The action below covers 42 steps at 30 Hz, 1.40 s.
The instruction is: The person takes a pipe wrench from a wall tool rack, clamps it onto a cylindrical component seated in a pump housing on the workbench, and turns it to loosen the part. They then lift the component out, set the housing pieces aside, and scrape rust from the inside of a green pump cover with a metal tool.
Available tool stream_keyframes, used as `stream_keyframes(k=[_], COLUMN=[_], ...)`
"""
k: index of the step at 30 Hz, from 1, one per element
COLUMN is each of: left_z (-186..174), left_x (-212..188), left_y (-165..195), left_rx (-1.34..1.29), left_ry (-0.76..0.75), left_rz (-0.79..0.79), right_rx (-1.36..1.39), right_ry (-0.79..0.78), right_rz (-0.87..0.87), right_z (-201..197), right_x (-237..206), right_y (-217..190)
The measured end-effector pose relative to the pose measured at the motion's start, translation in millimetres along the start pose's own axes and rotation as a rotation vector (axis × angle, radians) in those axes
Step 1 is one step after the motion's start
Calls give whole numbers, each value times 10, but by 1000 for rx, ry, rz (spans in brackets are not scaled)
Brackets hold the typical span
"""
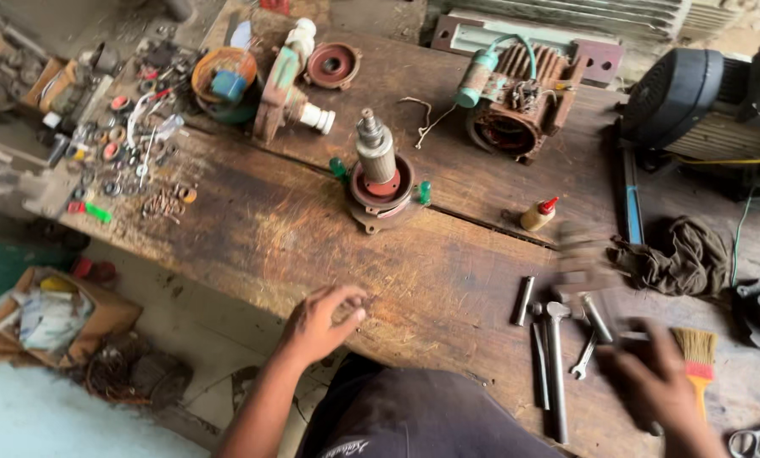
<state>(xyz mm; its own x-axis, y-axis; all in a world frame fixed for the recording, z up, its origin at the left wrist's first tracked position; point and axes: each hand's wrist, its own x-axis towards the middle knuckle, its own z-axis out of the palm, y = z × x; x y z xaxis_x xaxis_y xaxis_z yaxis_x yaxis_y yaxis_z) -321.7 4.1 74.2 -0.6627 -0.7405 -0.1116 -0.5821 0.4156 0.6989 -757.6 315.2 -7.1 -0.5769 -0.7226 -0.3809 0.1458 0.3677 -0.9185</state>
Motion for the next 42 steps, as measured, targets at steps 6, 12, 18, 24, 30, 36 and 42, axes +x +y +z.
stream_keyframes(k=[6,12,18,24,30,36,42], left_z=[16,15,-285,-628,-739,-848,-1012], left_x=[267,252,156,587,1266,1769,2260], left_y=[-105,-91,-294,-700,-1061,-1019,-679], left_rx=[-83,10,-130,-192,-210,-885,-1184], left_ry=[136,82,101,-1,-110,-283,-367], left_rz=[182,174,255,297,526,256,235], right_rx=[-15,101,128,199,244,424,505], right_ry=[-447,-657,-540,-401,-250,-63,15], right_rz=[-12,-76,-127,-127,-99,-104,-111], right_z=[1769,2831,3130,3286,3613,4144,4435], right_x=[131,346,520,540,459,323,269], right_y=[-1012,-1770,-1941,-1966,-1922,-1735,-1731])
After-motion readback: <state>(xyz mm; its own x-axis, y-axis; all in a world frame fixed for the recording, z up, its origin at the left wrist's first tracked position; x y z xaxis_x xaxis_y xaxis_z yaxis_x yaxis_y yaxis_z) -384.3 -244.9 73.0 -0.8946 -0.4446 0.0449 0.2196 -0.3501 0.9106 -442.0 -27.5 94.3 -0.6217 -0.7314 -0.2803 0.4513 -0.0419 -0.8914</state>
